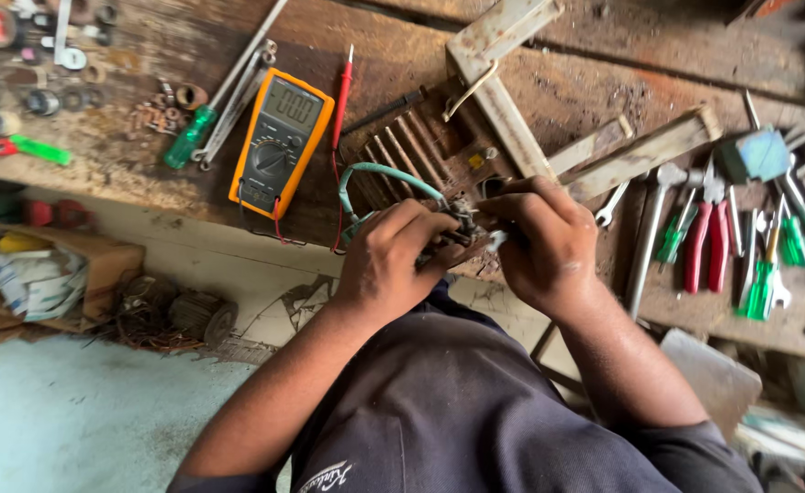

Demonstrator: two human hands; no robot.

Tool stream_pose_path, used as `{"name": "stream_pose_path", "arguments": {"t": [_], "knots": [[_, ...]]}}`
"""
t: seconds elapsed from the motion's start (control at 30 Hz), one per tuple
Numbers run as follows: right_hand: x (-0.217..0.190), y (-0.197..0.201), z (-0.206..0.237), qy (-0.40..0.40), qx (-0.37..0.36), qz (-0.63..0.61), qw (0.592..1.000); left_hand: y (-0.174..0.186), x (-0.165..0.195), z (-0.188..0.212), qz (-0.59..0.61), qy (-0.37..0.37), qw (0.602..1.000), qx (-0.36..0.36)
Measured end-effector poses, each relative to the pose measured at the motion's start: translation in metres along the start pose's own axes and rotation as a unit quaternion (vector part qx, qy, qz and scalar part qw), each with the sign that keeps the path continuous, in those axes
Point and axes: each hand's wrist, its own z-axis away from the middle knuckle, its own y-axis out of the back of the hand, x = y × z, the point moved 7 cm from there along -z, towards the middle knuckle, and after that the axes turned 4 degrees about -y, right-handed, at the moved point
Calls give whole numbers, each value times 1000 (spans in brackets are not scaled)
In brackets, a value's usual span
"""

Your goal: The person carries a digital multimeter to a workbench and uses its probes to test a small electrical component mounted on a rusty motor housing, reading the display. They then pick up a wrench and a screwdriver to loosen and reposition the component while continuing to probe its terminals.

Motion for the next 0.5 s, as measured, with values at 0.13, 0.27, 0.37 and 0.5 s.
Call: {"name": "stream_pose_path", "arguments": {"t": [0.13,0.27,0.37,0.5], "knots": [[-10,-4,23,-29,-1,84,996,1,-13,-8,59,-36,997,-43],[-8,-1,72,-163,127,10,978,7,-19,-15,85,-82,991,-67],[-16,-35,113,-296,208,-116,925,5,-21,-20,101,-96,985,-98],[-39,-55,120,-328,235,-39,914,1,-24,-27,123,-127,976,-129]]}}
